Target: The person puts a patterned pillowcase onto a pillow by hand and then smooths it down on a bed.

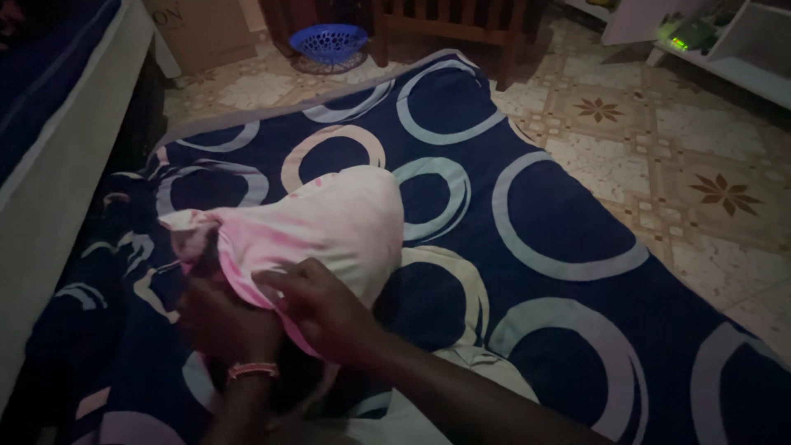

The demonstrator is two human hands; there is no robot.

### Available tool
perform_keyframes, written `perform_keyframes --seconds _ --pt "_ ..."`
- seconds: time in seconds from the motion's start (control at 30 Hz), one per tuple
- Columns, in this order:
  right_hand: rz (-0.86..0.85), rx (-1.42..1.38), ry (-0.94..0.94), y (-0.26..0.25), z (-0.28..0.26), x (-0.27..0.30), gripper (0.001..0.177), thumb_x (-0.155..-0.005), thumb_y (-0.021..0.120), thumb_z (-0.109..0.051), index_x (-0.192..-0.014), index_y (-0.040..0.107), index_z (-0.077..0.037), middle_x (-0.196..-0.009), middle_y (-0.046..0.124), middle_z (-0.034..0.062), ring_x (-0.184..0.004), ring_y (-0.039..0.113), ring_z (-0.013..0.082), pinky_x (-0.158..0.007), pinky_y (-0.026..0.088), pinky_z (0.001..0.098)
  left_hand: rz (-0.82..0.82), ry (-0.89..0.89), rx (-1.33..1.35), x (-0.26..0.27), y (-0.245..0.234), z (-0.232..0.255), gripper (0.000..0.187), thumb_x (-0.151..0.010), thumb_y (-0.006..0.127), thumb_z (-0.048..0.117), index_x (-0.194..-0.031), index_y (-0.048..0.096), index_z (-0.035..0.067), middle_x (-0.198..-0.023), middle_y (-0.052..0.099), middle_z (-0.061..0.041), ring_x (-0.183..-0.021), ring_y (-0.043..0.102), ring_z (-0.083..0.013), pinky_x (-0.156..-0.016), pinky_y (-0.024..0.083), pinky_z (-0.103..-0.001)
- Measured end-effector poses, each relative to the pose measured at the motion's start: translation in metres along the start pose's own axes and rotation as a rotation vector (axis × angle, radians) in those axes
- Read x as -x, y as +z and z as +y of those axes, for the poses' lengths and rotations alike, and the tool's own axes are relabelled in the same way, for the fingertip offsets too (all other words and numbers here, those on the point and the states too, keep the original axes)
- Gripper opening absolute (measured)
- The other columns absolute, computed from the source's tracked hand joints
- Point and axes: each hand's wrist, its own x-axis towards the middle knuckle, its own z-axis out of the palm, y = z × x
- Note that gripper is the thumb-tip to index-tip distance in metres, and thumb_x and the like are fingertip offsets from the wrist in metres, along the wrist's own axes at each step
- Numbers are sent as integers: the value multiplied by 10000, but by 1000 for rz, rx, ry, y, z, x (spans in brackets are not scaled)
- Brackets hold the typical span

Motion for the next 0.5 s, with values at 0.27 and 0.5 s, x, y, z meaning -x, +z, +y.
perform_keyframes --seconds 0.27,0.5 --pt "3 225 -43 -7 5 9 475 -804 829 -268 -1142 584 -42 -1105 601 138 -1043 583 335 -891 490 452 286 205 482 -30 35 -35 360 -859 639 -123 -1194 576 -7 -1302 538 -184 -1216 607 -320 -1020 535 -387" --pt "7 323 173 28 29 26 288 -883 766 -227 -1000 566 -56 -963 624 175 -930 636 412 -747 485 519 190 95 530 -36 56 -52 334 -758 599 -196 -1008 614 25 -1272 442 -133 -1090 571 -230 -900 559 -281"
